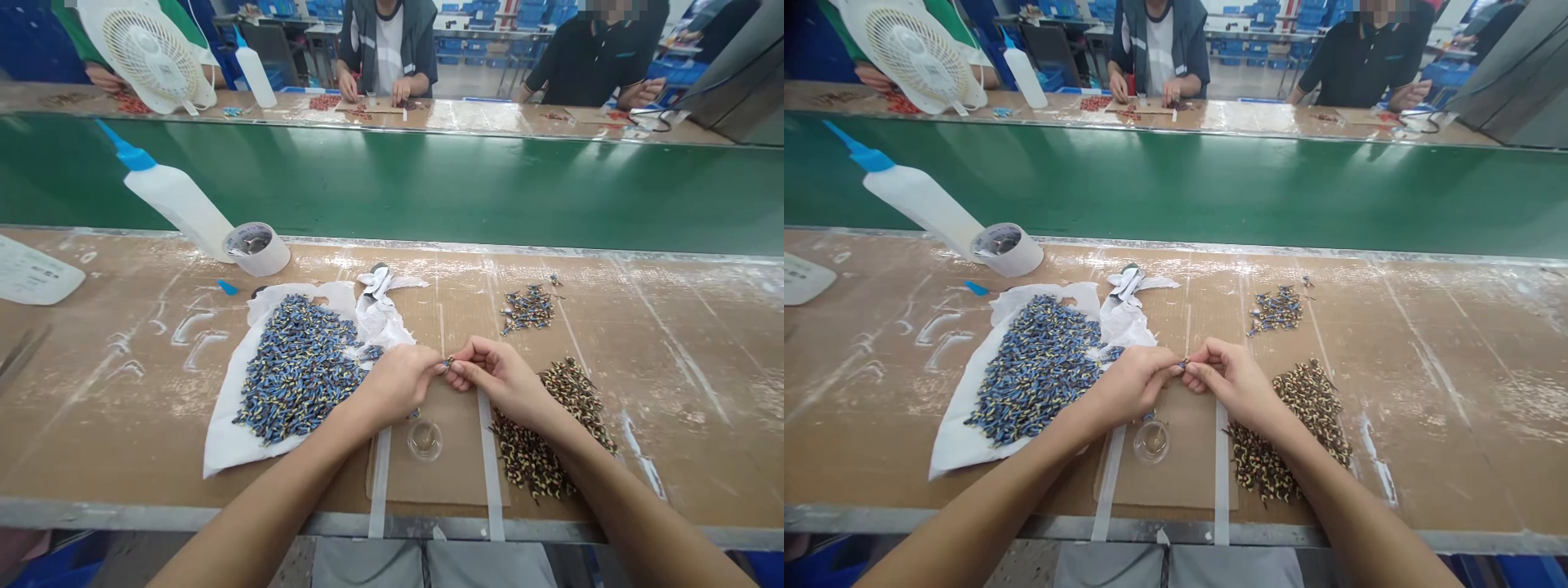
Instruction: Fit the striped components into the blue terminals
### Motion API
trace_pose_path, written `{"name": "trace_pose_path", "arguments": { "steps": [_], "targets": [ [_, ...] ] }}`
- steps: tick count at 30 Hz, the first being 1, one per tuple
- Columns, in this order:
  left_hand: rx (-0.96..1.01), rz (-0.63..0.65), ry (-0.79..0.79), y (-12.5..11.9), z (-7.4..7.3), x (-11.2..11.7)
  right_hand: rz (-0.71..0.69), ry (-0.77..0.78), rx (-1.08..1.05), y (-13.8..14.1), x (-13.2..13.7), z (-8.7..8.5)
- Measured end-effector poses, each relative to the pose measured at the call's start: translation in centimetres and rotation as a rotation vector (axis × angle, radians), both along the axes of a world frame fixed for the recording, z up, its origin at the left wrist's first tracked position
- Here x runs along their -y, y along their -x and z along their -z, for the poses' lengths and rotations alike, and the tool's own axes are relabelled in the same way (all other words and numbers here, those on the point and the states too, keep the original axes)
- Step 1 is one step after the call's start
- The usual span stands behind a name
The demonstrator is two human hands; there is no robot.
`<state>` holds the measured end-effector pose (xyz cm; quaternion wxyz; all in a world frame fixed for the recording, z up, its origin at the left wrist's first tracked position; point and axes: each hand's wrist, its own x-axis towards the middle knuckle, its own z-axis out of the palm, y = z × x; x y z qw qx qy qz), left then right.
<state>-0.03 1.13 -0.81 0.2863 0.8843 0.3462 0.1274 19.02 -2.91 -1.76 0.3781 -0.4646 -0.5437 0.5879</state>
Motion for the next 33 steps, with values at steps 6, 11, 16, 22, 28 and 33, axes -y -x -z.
{"name": "trace_pose_path", "arguments": {
  "steps": [6,11,16,22,28,33],
  "targets": [
    [-0.018,0.025,0.129,2.9,-3.6,-1.1,0.166,-0.062,0.046,-2.2,-0.6,-1.4],
    [-0.231,0.169,0.203,3.8,-4.6,-0.1,0.346,-0.115,0.169,-5.3,-1.7,-1.3],
    [-0.285,0.122,0.123,2.9,-3.8,1.2,0.505,-0.163,0.423,-8.4,-2.5,-0.6],
    [-0.229,0.076,0.05,3.1,-3.9,0.4,0.651,-0.192,0.61,-10.9,-3.0,0.6],
    [-0.114,-0.186,0.034,3.7,-3.8,-0.9,0.7,-0.221,0.671,-11.6,-3.1,0.9],
    [0.01,-0.196,0.052,3.4,-3.7,-0.9,0.703,-0.222,0.651,-11.5,-2.9,0.6]
  ]
}}
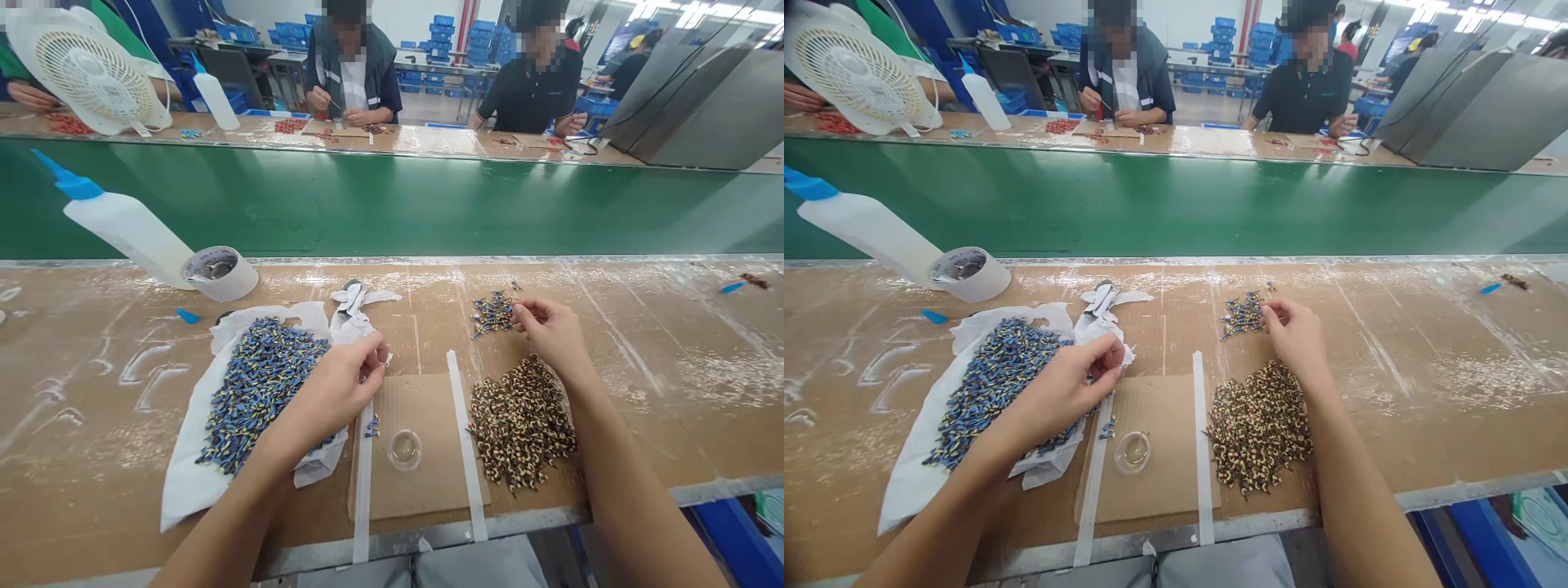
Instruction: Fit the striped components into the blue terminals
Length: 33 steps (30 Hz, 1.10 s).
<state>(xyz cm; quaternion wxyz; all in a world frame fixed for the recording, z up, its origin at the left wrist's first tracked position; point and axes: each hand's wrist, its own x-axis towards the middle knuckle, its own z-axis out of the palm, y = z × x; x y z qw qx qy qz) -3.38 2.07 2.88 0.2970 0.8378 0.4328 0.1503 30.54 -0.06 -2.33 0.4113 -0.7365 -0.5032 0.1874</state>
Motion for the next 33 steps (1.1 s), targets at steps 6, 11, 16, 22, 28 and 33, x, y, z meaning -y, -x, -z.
{"name": "trace_pose_path", "arguments": {
  "steps": [6,11,16,22,28,33],
  "targets": [
    [0.23,0.043,0.225,-1.0,0.2,0.3,-0.066,0.03,-0.048,0.8,0.3,-0.6],
    [0.377,-0.064,0.522,-1.8,1.2,0.3,-0.267,0.065,-0.228,3.2,1.2,-2.2],
    [0.444,-0.104,0.596,-2.1,2.0,0.3,-0.649,0.176,-0.421,7.3,3.1,-3.9],
    [0.498,-0.095,0.607,-2.2,2.5,0.2,-0.928,0.346,-0.367,11.0,4.6,-4.0],
    [0.438,-0.009,0.525,-2.5,3.2,0.3,-0.981,0.379,-0.39,12.6,5.2,-2.9],
    [0.304,0.003,0.319,-2.9,3.4,0.6,-1.01,0.299,-0.342,13.1,5.1,-2.3]
  ]
}}
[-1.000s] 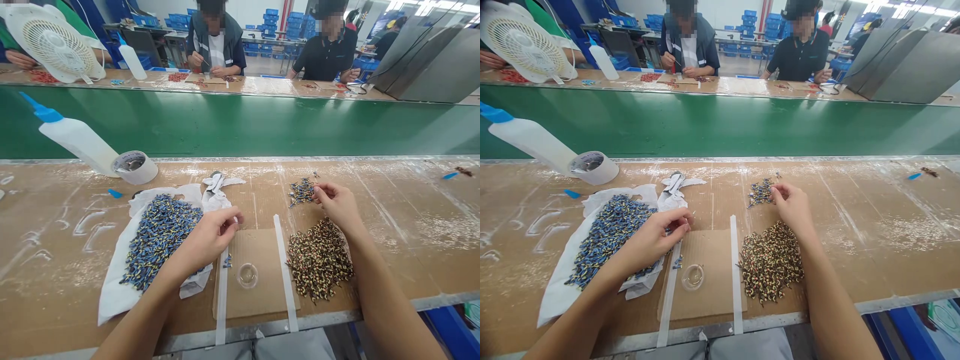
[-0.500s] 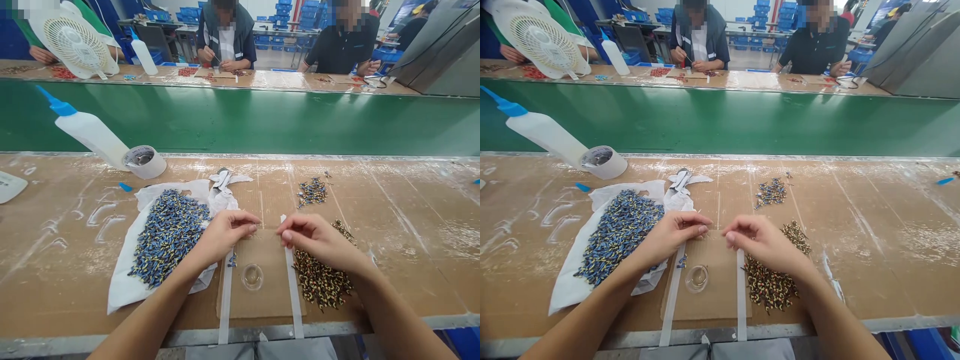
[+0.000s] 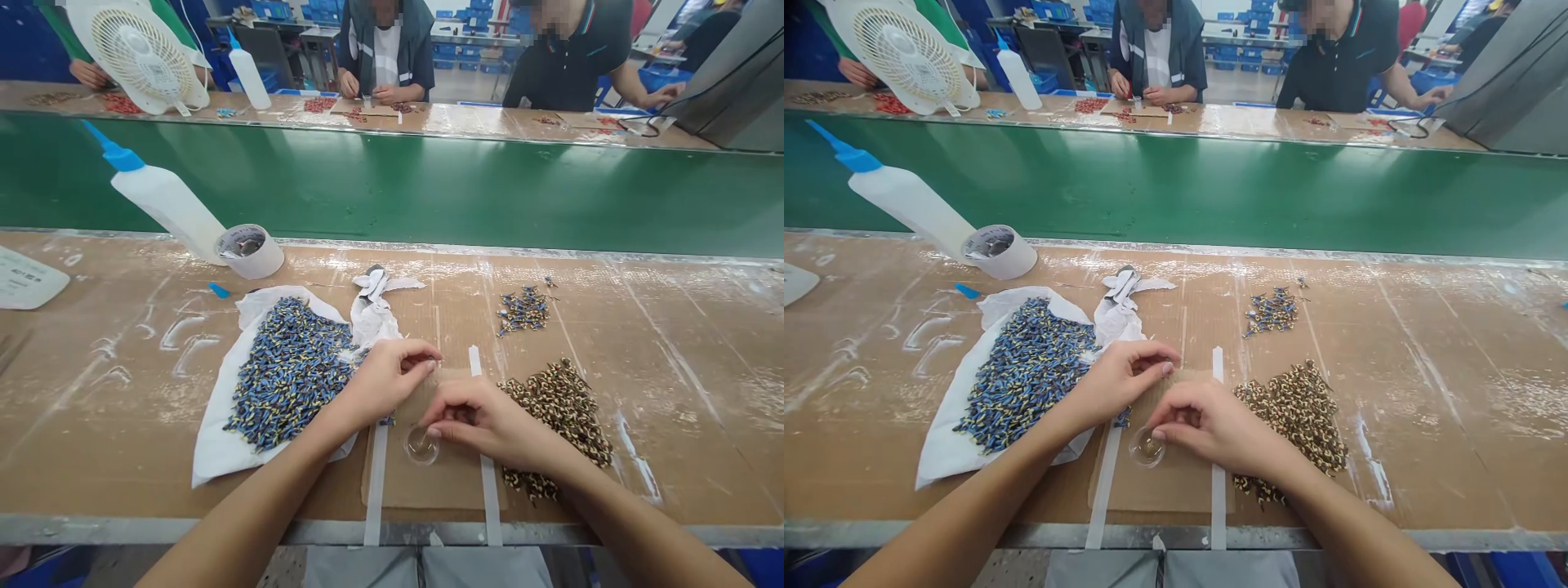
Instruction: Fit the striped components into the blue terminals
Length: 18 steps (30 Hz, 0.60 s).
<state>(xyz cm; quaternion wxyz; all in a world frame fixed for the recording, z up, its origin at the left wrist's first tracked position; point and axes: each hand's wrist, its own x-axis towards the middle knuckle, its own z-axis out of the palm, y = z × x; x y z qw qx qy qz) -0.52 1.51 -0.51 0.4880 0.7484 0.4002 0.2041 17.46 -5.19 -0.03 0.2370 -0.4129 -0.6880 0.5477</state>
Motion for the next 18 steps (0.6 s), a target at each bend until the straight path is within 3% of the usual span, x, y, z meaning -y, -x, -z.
{"name": "trace_pose_path", "arguments": {
  "steps": [5,9,18],
  "targets": [
    [-0.026,-0.007,-0.118,-0.2,-0.4,0.2,0.011,-0.144,0.02,0.3,0.0,0.1],
    [-0.019,-0.015,-0.142,-0.1,-0.4,0.3,0.003,-0.167,0.028,0.4,0.2,0.2],
    [0.053,-0.038,0.015,-0.2,0.6,0.4,0.015,-0.161,-0.042,0.3,0.3,-0.3]
  ]
}}
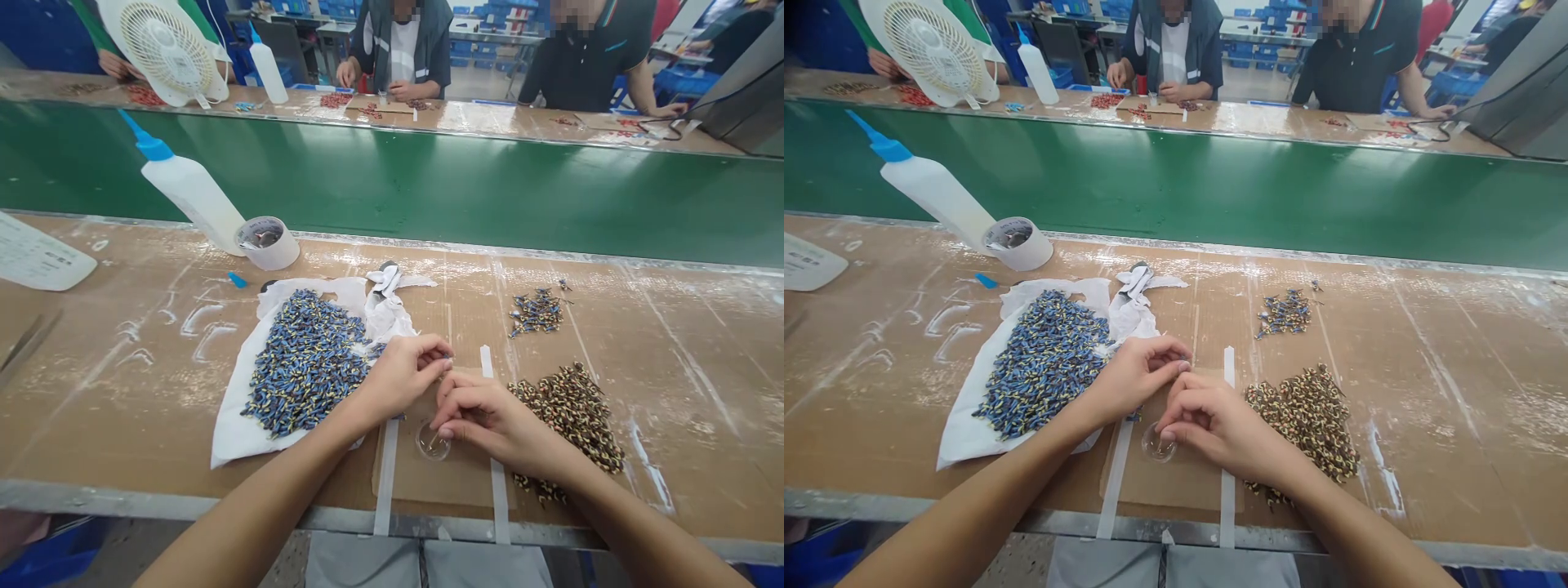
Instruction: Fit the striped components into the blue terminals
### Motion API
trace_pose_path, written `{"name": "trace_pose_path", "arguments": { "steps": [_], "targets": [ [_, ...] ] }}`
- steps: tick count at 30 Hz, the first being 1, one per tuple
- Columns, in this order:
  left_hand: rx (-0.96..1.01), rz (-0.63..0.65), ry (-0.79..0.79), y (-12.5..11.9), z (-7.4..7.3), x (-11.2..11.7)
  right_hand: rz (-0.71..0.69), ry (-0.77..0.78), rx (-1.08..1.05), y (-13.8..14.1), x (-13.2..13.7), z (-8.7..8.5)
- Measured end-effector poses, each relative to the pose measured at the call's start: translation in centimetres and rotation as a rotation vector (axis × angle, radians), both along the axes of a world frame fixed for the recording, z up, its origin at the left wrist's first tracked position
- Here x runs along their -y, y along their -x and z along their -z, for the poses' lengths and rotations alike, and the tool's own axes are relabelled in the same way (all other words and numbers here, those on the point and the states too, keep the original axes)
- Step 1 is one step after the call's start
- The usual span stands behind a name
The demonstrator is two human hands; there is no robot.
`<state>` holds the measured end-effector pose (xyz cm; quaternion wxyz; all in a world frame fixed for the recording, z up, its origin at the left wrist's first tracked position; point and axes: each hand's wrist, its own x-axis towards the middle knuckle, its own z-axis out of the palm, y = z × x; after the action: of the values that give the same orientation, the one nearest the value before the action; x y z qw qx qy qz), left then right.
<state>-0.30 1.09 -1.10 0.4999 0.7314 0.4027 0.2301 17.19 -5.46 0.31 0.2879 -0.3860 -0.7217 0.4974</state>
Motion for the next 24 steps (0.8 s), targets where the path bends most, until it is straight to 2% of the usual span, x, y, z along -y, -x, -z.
{"name": "trace_pose_path", "arguments": {
  "steps": [4,6,8,11,13,17,24],
  "targets": [
    [0.062,0.034,0.068,-0.3,0.2,0.3,0.047,0.096,-0.107,-0.9,-0.2,-0.6],
    [0.081,0.053,0.1,-0.4,0.2,0.4,0.119,0.154,-0.159,-1.6,-0.4,-0.8],
    [0.086,0.066,0.123,-0.6,0.3,0.4,0.279,0.142,-0.194,-2.2,-0.6,-0.9],
    [0.084,0.077,0.15,-0.7,0.4,0.6,0.549,0.019,-0.165,-2.7,-0.9,-0.6],
    [0.081,0.074,0.158,-0.8,0.5,0.6,0.627,-0.053,-0.099,-2.7,-1.0,-0.3],
    [0.065,0.071,0.14,-0.8,0.6,0.7,0.643,-0.158,0.039,-2.7,-0.9,0.1],
    [0.023,0.073,0.104,-0.8,0.6,0.7,0.588,-0.308,0.174,-2.6,-0.9,-0.3]
  ]
}}
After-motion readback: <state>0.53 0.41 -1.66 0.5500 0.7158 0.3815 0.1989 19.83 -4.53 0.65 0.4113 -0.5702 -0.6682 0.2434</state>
